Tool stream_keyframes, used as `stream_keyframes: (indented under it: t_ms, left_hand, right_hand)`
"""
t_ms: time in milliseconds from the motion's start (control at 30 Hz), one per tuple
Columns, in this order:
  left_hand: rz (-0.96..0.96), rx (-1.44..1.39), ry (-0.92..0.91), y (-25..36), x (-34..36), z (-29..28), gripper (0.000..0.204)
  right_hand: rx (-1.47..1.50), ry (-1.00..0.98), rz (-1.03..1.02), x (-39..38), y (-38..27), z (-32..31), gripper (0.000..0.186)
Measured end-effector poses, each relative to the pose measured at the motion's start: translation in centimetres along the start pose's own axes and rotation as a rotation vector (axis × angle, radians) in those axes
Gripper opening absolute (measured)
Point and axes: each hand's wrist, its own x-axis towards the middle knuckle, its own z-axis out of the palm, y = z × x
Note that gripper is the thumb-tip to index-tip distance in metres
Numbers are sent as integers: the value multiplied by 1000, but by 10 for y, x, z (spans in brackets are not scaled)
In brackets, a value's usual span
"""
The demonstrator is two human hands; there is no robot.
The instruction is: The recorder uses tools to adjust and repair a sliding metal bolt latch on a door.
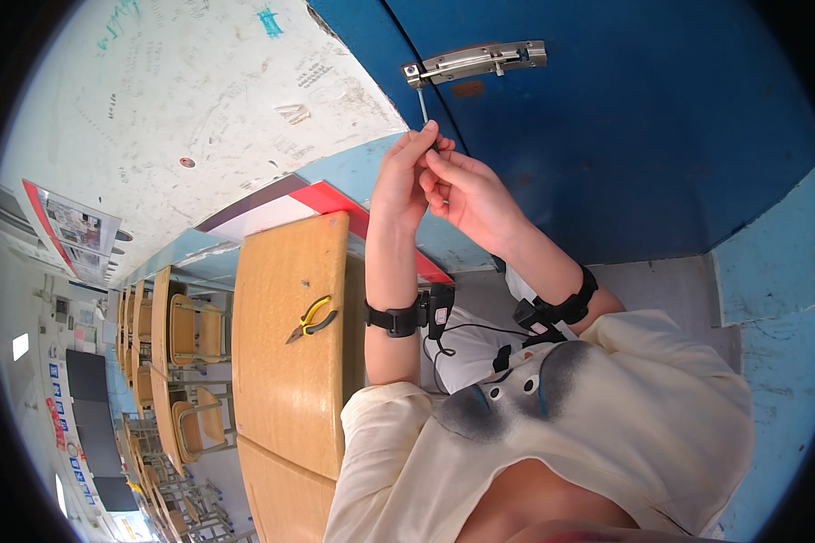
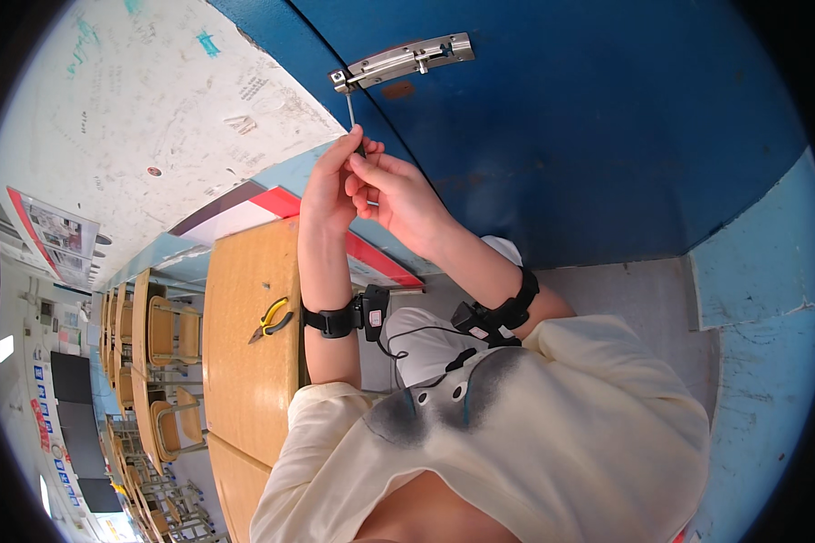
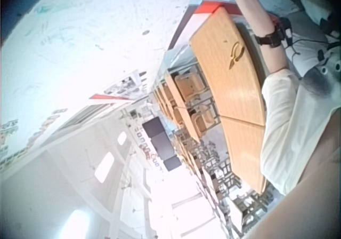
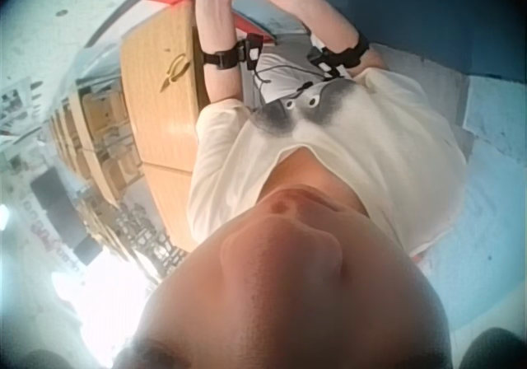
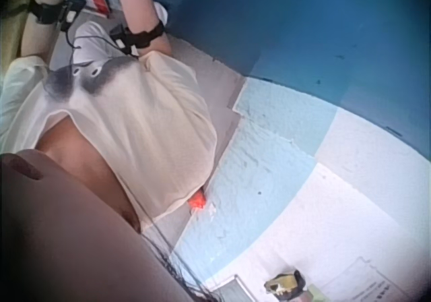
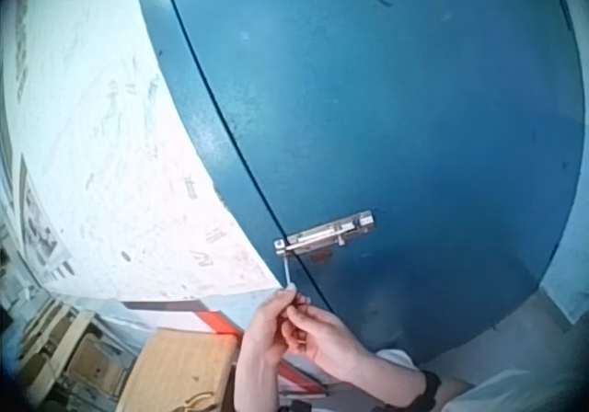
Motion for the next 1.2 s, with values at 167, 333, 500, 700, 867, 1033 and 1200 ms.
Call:
stream_keyframes:
  t_ms: [167, 333, 500, 700, 867, 1033, 1200]
  left_hand:
    - [65, -21, 92, -6, -3, 15, 31]
    - [47, -55, 84, -8, -5, 13, 35]
    - [-24, -107, 54, -4, -5, 9, 30]
    - [-19, -139, 106, -2, -8, 15, 27]
    - [20, -51, 88, -2, -1, 12, 27]
    - [23, -88, 87, -3, -8, 23, 29]
    - [28, -133, 62, -1, -11, 26, 30]
  right_hand:
    - [132, -39, -2, 1, 2, -7, 25]
    - [176, -75, 23, 1, 3, -6, 25]
    - [46, -43, 26, -2, -4, 3, 27]
    - [14, 12, 35, -4, -2, 4, 27]
    - [103, -2, 27, -4, 0, 3, 26]
    - [217, 16, 58, -7, -3, 5, 23]
    - [299, -121, 47, -7, -2, -1, 24]
